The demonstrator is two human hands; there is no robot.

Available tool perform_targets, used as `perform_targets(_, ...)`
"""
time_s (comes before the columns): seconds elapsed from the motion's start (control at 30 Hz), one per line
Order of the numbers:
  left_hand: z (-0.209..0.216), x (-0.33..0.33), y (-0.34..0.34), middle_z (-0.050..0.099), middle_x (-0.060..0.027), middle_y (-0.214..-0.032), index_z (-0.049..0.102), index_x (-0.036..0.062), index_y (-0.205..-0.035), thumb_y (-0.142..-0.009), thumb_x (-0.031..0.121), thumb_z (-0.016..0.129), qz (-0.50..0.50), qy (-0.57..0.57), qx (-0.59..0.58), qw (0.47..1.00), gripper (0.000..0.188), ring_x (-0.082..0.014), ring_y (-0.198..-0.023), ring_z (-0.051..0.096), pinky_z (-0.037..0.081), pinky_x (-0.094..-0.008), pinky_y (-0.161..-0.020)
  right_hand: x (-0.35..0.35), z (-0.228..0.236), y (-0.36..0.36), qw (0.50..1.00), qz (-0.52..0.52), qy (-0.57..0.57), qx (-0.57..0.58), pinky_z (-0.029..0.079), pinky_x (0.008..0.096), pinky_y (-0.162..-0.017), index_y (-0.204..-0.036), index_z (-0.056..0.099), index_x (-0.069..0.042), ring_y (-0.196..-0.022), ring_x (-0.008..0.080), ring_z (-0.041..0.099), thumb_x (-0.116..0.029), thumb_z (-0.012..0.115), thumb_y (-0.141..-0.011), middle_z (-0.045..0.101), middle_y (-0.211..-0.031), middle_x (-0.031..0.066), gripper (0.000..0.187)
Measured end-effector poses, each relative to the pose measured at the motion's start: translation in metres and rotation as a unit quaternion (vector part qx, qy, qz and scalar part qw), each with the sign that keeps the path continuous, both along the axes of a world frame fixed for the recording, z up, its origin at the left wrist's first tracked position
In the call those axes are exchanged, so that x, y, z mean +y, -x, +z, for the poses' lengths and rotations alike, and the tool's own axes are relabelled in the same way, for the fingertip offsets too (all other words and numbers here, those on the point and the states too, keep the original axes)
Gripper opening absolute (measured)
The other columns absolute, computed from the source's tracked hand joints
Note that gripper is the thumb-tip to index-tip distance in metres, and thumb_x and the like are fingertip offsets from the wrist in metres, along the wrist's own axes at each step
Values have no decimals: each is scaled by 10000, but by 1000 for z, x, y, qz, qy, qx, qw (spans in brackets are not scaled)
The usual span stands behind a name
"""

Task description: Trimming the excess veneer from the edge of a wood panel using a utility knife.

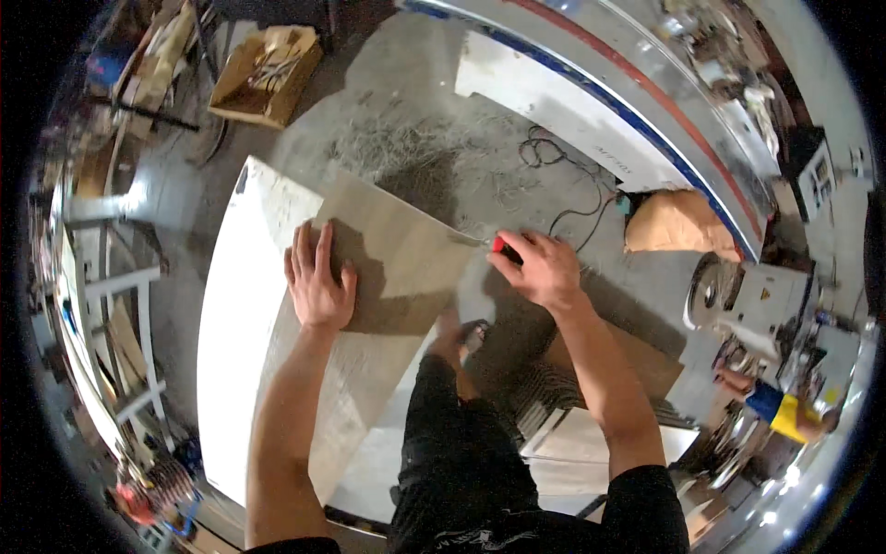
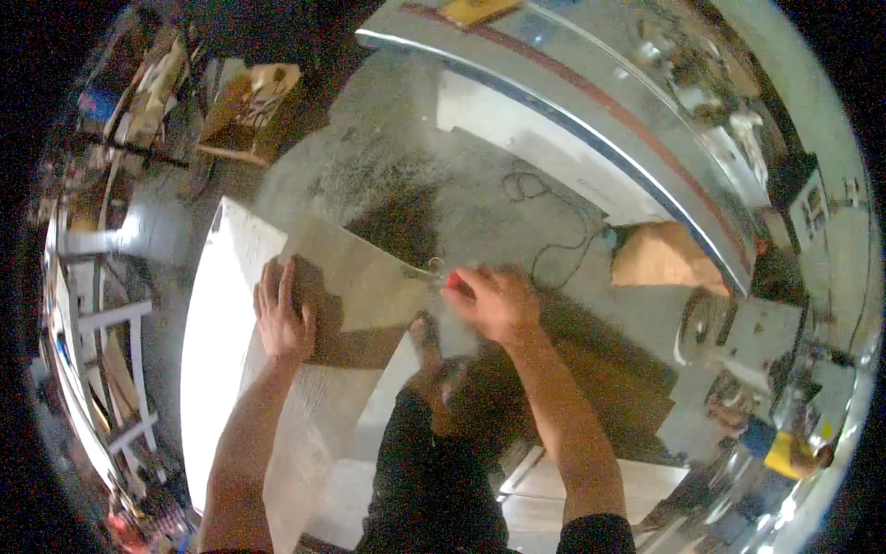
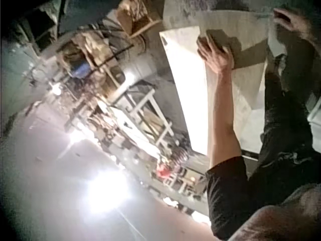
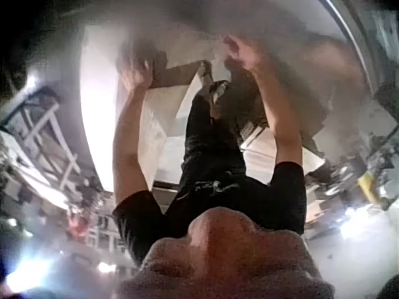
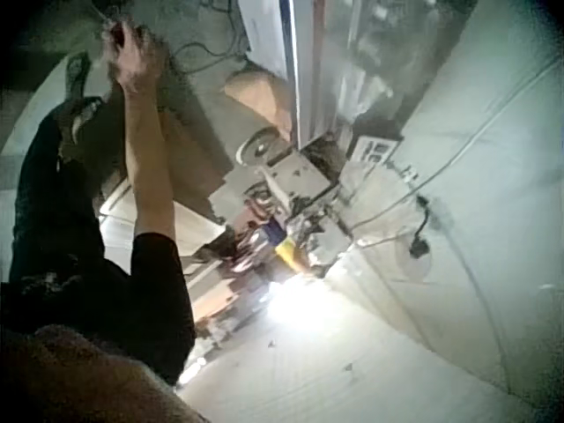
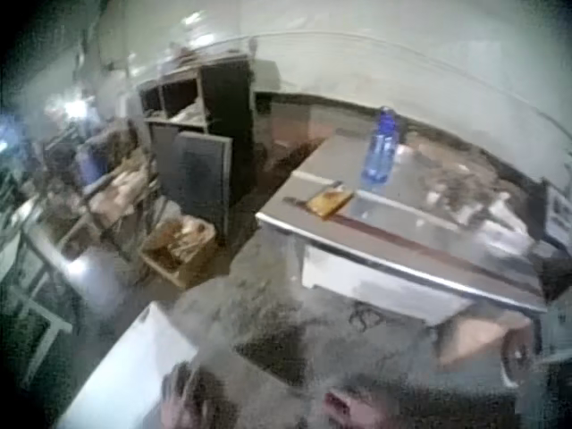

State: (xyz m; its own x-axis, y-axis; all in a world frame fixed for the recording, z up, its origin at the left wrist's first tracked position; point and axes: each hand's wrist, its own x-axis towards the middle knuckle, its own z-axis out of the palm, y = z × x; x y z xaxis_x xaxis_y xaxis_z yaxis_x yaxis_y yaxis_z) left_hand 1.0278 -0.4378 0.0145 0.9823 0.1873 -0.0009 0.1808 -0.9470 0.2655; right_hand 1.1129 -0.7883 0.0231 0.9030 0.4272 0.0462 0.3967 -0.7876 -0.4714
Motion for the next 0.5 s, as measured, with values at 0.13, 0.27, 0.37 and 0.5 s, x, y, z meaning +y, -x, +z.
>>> perform_targets(0.13, -1, 4, 9, 338, -165, -1599, 393, 175, -1553, -885, 266, 596, 35, 11, 20, 999, 704, -344, -1515, 269, 175, -539, -1246, -7, -5, 4, 995, 77, 61, 12, 521, 424, -654, -1088, 717, -167, -714, 294, 669, -469, 704, -907, 696, -880, 67, 353)
perform_targets(0.27, 3, -2, 4, 344, -155, -1596, 408, 172, -1543, -865, 256, 598, 31, 23, 11, 999, 709, -349, -1513, 273, 178, -548, -1244, -22, 1, -5, 989, 136, 50, -3, 521, 406, -665, -1122, 721, -154, -720, 306, 667, -445, 730, -895, 701, -884, 81, 369)
perform_targets(0.37, 6, 0, 2, 342, -160, -1597, 410, 176, -1542, -853, 244, 604, 31, 20, 18, 999, 719, -354, -1513, 273, 180, -552, -1243, -7, 7, -32, 992, 107, 15, 67, 528, 400, -714, -1157, 733, -157, -780, 298, 679, -440, 766, -863, 701, -890, 86, 410)
perform_targets(0.5, 14, -5, -3, 334, -198, -1595, 409, 149, -1539, -788, 176, 613, 38, 31, 22, 999, 778, -391, -1505, 282, 190, -562, -1240, 14, 14, -68, 978, 196, 69, -35, 562, 444, -625, -1108, 738, -219, -707, 321, 689, -512, 737, -868, 681, -887, 61, 379)
